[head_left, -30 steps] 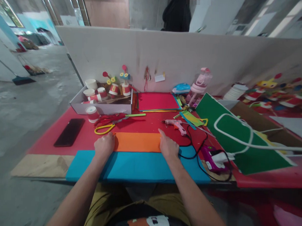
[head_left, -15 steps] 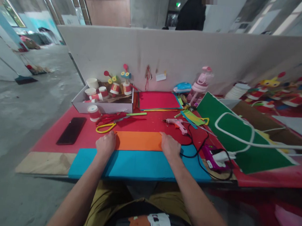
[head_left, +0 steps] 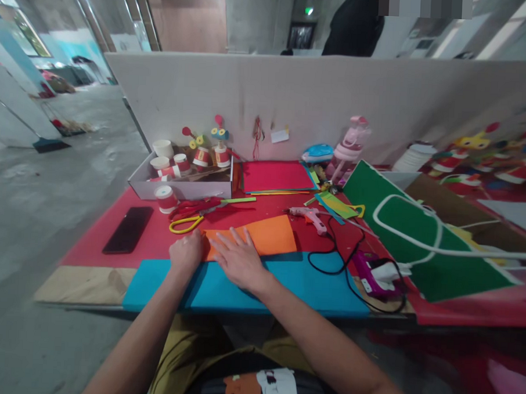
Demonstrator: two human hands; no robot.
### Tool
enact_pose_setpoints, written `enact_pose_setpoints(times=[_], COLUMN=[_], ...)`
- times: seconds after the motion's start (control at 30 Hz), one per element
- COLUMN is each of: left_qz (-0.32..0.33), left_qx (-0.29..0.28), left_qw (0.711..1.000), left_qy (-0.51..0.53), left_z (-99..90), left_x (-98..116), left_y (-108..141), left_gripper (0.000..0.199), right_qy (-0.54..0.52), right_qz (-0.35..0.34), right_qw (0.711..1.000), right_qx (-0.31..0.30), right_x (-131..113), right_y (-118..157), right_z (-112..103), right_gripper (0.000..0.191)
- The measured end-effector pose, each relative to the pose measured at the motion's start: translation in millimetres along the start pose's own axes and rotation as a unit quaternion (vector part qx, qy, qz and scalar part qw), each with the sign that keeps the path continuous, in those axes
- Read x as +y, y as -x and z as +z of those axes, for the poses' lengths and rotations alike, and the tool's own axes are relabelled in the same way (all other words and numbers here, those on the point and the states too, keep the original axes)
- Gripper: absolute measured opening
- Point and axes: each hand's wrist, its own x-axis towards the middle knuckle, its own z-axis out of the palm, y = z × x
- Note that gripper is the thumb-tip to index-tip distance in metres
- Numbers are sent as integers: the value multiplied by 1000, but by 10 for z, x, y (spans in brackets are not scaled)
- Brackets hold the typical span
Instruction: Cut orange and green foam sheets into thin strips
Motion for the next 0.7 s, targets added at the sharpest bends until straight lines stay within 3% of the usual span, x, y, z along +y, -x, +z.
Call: enact_pose_setpoints(times=[0.2, 0.7], left_qz=[-11, -34], left_qx=[13, 0], left_qw=[1000, 999], left_qy=[-4, 21], left_z=[33, -34], left_x=[9, 5], left_y=[-18, -31], left_gripper=[48, 48], right_qy=[-8, 3], right_qz=[106, 120], right_qw=[993, 991], right_qx=[-57, -53], right_x=[136, 111], right_y=[43, 82], right_z=[244, 213], right_gripper=[55, 56])
